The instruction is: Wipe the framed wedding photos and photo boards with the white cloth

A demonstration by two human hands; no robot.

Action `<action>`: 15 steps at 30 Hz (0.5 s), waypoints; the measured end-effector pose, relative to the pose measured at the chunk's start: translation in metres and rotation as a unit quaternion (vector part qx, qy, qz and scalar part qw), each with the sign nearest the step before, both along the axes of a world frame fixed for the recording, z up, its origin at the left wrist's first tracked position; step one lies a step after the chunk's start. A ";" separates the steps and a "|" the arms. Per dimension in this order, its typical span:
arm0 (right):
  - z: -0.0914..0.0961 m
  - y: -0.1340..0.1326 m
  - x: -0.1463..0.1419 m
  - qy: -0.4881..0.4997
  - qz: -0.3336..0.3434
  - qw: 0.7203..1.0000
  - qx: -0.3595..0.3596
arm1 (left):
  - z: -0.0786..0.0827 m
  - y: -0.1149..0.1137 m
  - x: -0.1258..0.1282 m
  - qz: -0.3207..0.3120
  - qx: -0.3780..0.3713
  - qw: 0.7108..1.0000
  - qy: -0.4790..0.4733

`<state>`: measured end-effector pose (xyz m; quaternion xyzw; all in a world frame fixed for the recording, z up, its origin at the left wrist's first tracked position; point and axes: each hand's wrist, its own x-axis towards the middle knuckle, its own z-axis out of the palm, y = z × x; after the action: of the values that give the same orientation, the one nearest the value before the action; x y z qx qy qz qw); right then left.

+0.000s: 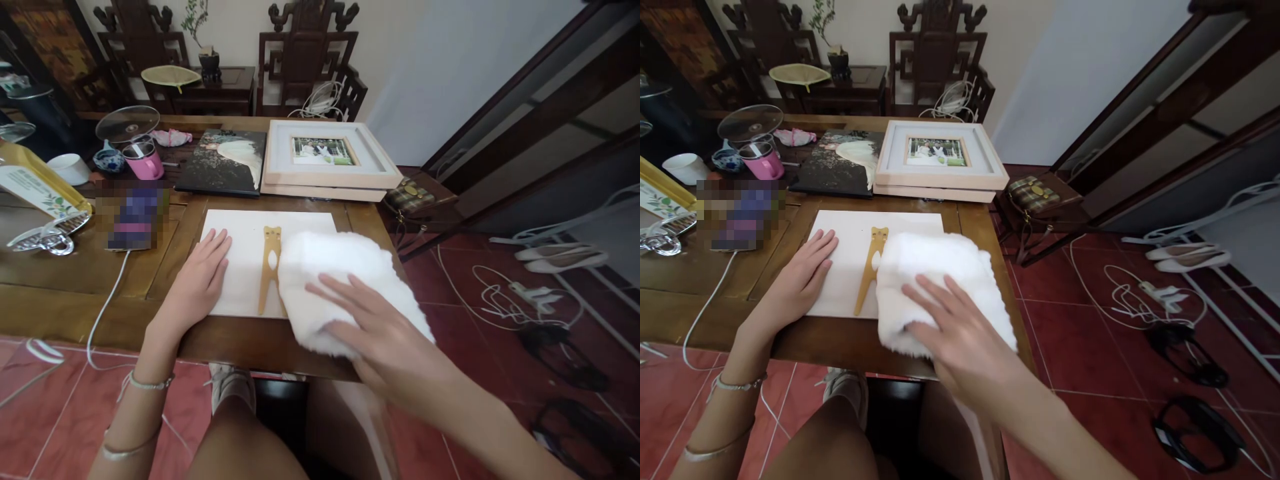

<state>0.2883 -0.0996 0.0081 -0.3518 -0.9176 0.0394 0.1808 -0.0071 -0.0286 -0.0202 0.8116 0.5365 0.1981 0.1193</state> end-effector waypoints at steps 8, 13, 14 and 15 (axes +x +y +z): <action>0.008 0.030 0.016 0.018 0.013 0.998 -0.054 | -0.001 0.002 -0.003 -0.014 0.010 1.000 0.005; -0.005 0.106 0.007 0.020 -0.024 0.998 -0.047 | 0.000 0.000 -0.003 -0.016 0.012 1.000 -0.007; -0.006 0.116 0.005 0.021 -0.036 0.998 -0.049 | 0.000 0.000 -0.002 -0.014 0.013 1.000 -0.010; -0.006 0.121 0.002 0.020 -0.045 0.998 -0.050 | 0.000 0.000 -0.002 -0.012 0.013 1.000 -0.013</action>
<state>0.2905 0.0218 0.0017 -0.4005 -0.8939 0.0841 0.1829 -0.0095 -0.0285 -0.0203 0.8168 0.5225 0.2141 0.1178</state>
